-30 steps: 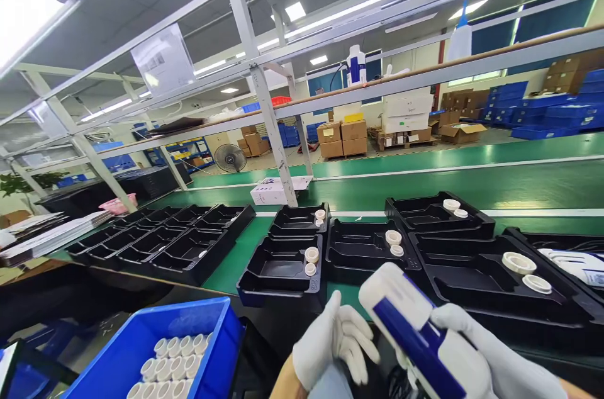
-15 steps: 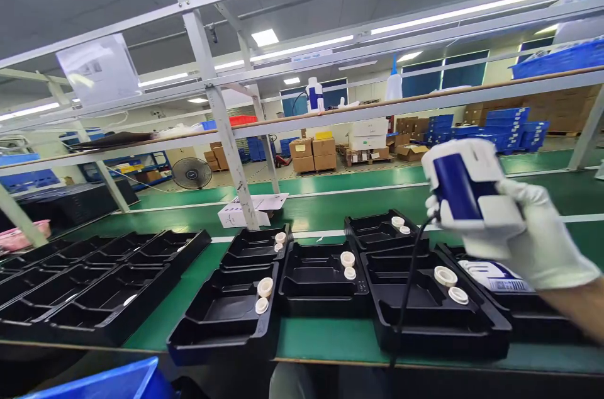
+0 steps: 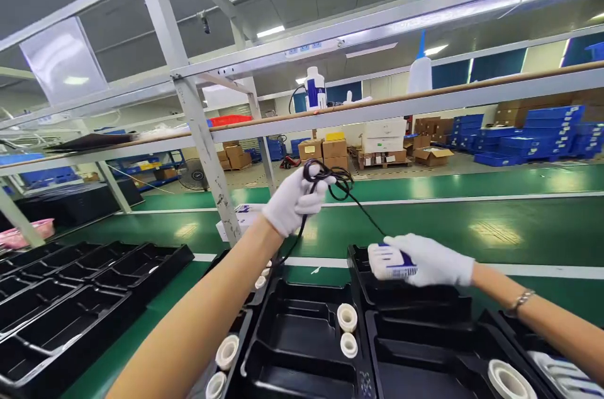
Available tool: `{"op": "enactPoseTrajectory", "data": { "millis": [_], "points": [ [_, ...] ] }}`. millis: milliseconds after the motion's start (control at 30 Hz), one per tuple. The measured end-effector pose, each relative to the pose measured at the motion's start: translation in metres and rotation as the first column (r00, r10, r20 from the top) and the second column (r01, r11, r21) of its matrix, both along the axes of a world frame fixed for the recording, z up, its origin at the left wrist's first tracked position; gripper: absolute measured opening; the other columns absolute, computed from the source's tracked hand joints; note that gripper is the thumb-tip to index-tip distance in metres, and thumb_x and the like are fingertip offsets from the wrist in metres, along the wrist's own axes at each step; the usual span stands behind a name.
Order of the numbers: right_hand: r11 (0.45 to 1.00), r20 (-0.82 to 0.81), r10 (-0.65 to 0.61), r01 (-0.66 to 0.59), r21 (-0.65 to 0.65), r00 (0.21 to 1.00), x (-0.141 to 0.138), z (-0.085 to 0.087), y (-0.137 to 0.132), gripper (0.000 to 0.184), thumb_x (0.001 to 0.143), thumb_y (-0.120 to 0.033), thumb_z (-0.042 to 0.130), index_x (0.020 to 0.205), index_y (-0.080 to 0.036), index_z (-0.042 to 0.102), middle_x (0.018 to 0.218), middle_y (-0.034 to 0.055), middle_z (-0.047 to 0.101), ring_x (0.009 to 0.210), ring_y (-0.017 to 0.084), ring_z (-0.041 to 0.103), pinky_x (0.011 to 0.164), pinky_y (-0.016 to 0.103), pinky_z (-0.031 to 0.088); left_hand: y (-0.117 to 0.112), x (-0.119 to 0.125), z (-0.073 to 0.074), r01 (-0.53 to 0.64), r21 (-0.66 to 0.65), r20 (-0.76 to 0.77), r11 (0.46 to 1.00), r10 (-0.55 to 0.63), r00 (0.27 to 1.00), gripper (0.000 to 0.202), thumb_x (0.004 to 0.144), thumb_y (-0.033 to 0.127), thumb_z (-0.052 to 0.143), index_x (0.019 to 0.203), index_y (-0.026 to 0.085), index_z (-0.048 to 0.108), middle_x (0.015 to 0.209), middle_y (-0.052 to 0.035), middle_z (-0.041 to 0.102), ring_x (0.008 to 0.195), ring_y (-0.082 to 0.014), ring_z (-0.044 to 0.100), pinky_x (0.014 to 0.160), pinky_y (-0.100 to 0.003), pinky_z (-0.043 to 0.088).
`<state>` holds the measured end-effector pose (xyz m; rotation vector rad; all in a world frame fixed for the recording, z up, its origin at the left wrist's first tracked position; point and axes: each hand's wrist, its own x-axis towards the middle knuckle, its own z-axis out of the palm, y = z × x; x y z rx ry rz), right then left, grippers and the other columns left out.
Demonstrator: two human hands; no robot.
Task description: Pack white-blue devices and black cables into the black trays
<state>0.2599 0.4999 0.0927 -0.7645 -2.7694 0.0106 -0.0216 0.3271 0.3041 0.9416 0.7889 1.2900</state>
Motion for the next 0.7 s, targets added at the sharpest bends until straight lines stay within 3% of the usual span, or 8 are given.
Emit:
{"op": "enactPoseTrajectory", "data": {
  "millis": [100,233,367,433,500,567,633,700],
  "points": [
    [0.983,0.154,0.021,0.008,-0.182,0.988,-0.024,-0.027,0.023,0.100,0.063,-0.034,0.071,0.157,-0.008,0.046,0.132,0.0223,0.066,0.114,0.040,0.065,0.101,0.052,0.053,0.053,-0.001,-0.004,-0.042,-0.057,-0.194,0.997,0.030,0.981,0.036,0.102,0.023,0.030,0.069,0.019,0.046,0.056,0.0010,0.058,0.026,-0.0007,0.017,0.025,-0.012,0.009],
    [0.924,0.252,-0.009,0.105,-0.369,0.968,-0.040,-0.053,0.031,0.107,0.065,-0.043,0.076,0.162,-0.015,0.039,0.139,0.0235,0.063,0.122,0.042,0.064,0.103,0.055,0.052,0.095,-0.006,-0.024,-0.068,-0.063,-0.310,0.996,0.045,0.950,0.034,0.103,0.028,0.032,0.071,0.021,0.042,0.057,0.0018,0.060,0.026,-0.0001,0.017,0.027,-0.010,0.010],
    [0.940,0.262,0.020,0.071,-0.333,0.965,-0.041,-0.065,0.034,0.101,0.065,-0.043,0.081,0.154,-0.010,0.050,0.139,0.0255,0.062,0.126,0.043,0.061,0.108,0.056,0.049,0.114,-0.006,-0.034,-0.053,-0.032,-0.372,0.998,0.038,0.928,0.034,0.105,0.030,0.032,0.074,0.020,0.044,0.058,0.0036,0.058,0.029,-0.0001,0.016,0.029,-0.011,0.010],
    [0.982,0.190,0.021,0.015,-0.186,0.981,-0.036,-0.047,0.038,0.074,0.075,-0.049,0.076,0.138,-0.012,0.067,0.134,0.0244,0.066,0.122,0.045,0.062,0.105,0.060,0.050,0.117,-0.003,-0.035,-0.005,-0.009,-0.440,1.000,0.001,0.898,0.040,0.105,0.030,0.029,0.074,0.017,0.051,0.057,0.0045,0.053,0.031,0.0000,0.016,0.030,-0.012,0.011],
    [0.999,-0.098,-0.034,0.034,0.000,0.995,-0.029,-0.008,0.041,0.054,0.089,-0.054,0.063,0.126,-0.015,0.072,0.130,0.0224,0.069,0.121,0.043,0.062,0.106,0.060,0.048,0.117,0.003,-0.034,0.077,0.019,-0.507,0.997,-0.057,0.860,0.047,0.106,0.032,0.027,0.076,0.014,0.058,0.057,0.0048,0.049,0.033,-0.0002,0.015,0.032,-0.013,0.012],
    [0.974,-0.521,-0.066,0.168,0.151,0.851,-0.025,0.041,0.040,0.066,0.090,-0.061,0.062,0.139,-0.015,0.061,0.142,0.0222,0.062,0.134,0.042,0.054,0.115,0.059,0.041,0.118,0.012,-0.033,0.178,0.020,-0.579,0.984,-0.134,0.805,0.051,0.106,0.035,0.025,0.080,0.012,0.063,0.058,0.0041,0.048,0.036,-0.0012,0.014,0.034,-0.016,0.012],
    [0.986,-0.634,-0.042,0.136,0.100,0.772,-0.029,0.084,0.035,0.072,0.082,-0.063,0.070,0.138,-0.018,0.060,0.136,0.0171,0.066,0.128,0.040,0.058,0.110,0.055,0.046,0.121,0.026,-0.031,0.172,0.097,-0.689,0.980,-0.059,0.722,0.051,0.105,0.038,0.029,0.080,0.013,0.065,0.061,0.0019,0.051,0.039,-0.0032,0.018,0.038,-0.018,0.017],
    [0.991,-0.588,-0.116,0.050,-0.127,0.801,-0.042,0.108,0.025,0.050,0.083,-0.059,0.064,0.115,-0.021,0.068,0.105,0.0095,0.074,0.098,0.033,0.068,0.091,0.047,0.055,0.126,0.042,-0.029,0.047,0.328,-0.736,0.944,0.224,0.639,0.038,0.101,0.039,0.042,0.083,0.015,0.066,0.069,-0.0002,0.055,0.049,-0.0071,0.037,0.049,-0.020,0.036]
  ]
}}
